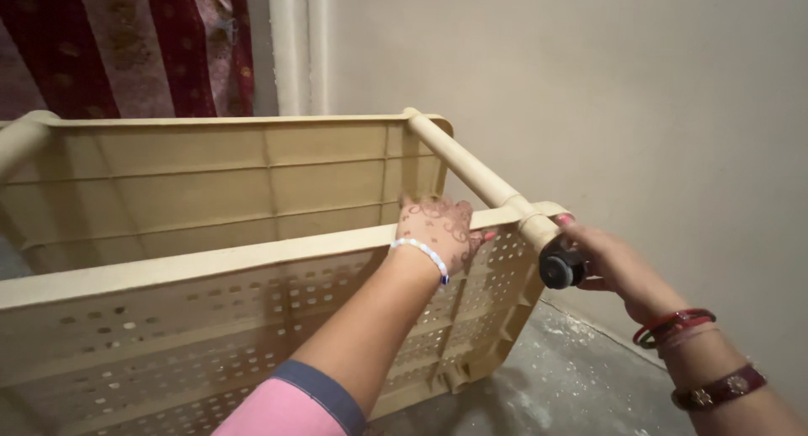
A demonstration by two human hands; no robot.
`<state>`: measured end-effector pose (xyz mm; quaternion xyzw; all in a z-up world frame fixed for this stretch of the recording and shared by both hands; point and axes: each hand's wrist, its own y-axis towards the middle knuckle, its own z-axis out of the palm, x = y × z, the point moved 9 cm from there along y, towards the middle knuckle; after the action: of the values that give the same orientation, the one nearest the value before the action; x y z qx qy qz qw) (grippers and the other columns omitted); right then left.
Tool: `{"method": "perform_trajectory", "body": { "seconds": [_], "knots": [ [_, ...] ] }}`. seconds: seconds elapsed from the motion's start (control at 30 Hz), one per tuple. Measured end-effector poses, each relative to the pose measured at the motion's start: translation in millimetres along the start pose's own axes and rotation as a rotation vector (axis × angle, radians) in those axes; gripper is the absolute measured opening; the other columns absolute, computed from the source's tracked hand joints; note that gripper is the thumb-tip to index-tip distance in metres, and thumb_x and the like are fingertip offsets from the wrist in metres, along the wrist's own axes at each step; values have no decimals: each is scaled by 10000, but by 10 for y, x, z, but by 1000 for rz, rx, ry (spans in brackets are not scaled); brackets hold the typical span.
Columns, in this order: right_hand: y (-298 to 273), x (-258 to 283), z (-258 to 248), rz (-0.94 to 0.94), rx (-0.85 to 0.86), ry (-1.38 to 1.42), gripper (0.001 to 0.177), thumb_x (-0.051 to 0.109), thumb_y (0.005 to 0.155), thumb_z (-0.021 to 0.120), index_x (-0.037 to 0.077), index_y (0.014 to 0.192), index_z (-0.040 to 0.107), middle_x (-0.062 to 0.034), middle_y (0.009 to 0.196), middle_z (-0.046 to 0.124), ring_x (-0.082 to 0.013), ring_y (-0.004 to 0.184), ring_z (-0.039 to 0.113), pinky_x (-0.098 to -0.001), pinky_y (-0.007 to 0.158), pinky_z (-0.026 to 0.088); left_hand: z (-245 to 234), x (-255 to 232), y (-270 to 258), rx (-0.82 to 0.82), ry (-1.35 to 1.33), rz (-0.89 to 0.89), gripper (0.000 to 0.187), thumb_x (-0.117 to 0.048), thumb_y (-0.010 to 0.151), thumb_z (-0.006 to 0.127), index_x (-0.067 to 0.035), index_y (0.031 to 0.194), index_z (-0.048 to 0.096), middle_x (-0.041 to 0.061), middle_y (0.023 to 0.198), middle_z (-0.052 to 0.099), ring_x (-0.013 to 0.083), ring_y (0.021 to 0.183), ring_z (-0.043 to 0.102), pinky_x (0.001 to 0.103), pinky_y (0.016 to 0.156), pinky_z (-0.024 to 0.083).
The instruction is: The person attaches caster wheels to the underside of a beige plastic laundry basket. They insert each wheel into a socket and press it until it locks, repeating the process for multiple wheels.
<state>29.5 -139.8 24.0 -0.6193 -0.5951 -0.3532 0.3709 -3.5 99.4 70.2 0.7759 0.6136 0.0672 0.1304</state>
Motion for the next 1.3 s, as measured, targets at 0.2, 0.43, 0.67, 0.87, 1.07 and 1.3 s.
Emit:
{"method": "perform_trajectory", "body": {
  "seconds": [0.2,0.43,0.67,0.87,1.07,1.3],
  "knots": [
    [120,361,276,59,103,-479,682,526,696,785,10,1142,769,-112,918,747,-203,812,688,-349,691,543,171,90,50,-225,-163,19,400,-483,1006,517,-119,1089,661,94,965,719,277,962,697,433,827,521],
    [355,290,280,31,40,-568,547,428,690,804,-18,1006,802,-104,790,738,-212,689,682,-355,617,528,279,35,95,-237,-143,-61,344,-449,1008,531,-136,1035,671,81,914,725,245,907,708,394,773,529],
    [208,435,306,75,-93,-774,445,397,709,809,10,929,799,-130,747,760,-254,650,739,-377,567,566,222,44,53,-221,-150,-95,387,-503,987,546,-144,1049,674,73,951,714,253,942,692,431,799,496],
    [-54,672,430,58,-226,-1081,343,456,758,740,139,873,807,-50,707,785,-225,693,752,-412,757,482,247,64,75,-222,-157,-109,383,-504,984,557,-146,1053,675,70,956,715,259,944,691,437,800,488],
    [-100,676,443,16,-217,-1204,388,538,805,681,172,844,802,-35,711,781,-211,725,741,-426,818,454,260,78,98,-206,-220,-73,369,-483,1012,540,-144,1024,687,62,917,736,241,918,717,411,783,515],
    [289,353,280,343,179,-807,495,531,721,759,109,975,804,-36,895,734,-166,772,635,-377,676,498,297,83,129,-275,-232,-61,320,-436,991,571,-141,1016,692,69,907,744,240,912,718,403,793,521]
  ]
}}
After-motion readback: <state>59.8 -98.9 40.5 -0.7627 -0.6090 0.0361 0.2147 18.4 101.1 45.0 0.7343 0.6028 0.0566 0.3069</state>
